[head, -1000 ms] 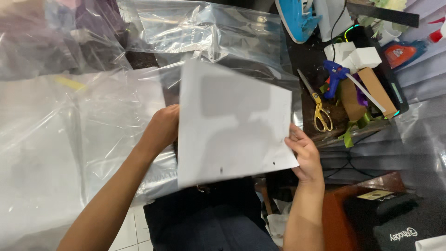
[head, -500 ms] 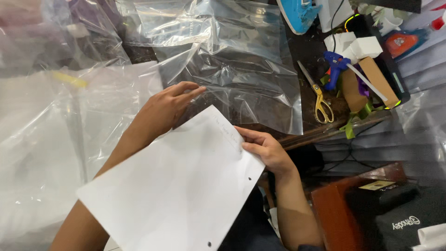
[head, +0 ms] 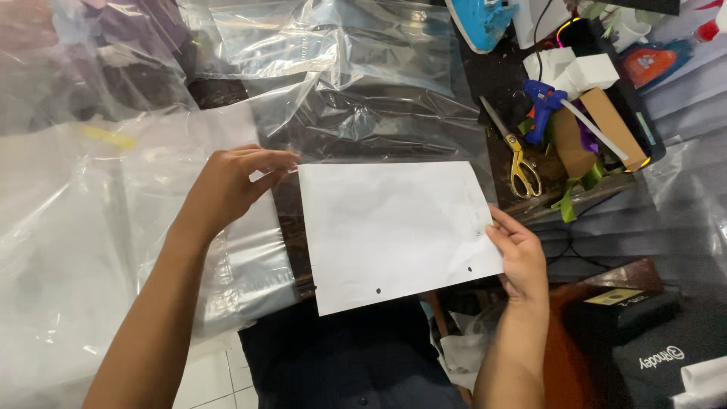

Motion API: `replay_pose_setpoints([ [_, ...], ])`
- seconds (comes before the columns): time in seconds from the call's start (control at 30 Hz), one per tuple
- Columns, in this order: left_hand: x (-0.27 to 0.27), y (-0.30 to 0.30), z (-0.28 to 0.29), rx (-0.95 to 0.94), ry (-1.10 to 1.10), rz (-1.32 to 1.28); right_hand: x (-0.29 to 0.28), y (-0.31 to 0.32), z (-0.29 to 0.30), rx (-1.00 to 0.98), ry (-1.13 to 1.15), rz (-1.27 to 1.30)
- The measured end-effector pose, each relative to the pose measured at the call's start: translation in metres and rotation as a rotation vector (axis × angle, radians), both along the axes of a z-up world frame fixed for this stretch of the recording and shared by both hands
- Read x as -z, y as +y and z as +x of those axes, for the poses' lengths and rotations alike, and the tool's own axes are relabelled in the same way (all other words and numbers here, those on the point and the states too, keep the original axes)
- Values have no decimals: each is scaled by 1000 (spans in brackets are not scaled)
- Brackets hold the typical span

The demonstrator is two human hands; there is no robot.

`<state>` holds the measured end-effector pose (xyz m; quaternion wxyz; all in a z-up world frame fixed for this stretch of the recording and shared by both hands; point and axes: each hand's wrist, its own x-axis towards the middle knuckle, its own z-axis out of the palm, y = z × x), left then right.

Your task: The person handles a green ribbon and a sheet of white paper on a table. They use scissors to cut the ribbon into smaller pieces and then use a hot glue gun to apply adhesive to the paper.

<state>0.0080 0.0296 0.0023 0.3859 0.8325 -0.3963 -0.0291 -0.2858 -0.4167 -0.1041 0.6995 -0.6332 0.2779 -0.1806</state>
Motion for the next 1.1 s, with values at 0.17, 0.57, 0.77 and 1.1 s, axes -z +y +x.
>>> replay_pose_setpoints([
  [0.17,-6,-3,-5,-41,-193,79,0,3,2,47,30,-98],
  [0.57,-9,-3,-22,25,-292,57,36,24,31,225,-29,-38],
  [0.77,9,-3,-13,-98,-384,183,29,22,25,304,-33,-62],
  [1.1,30,1,-7,-359,-493,283,10,61,49,378,-122,-12],
])
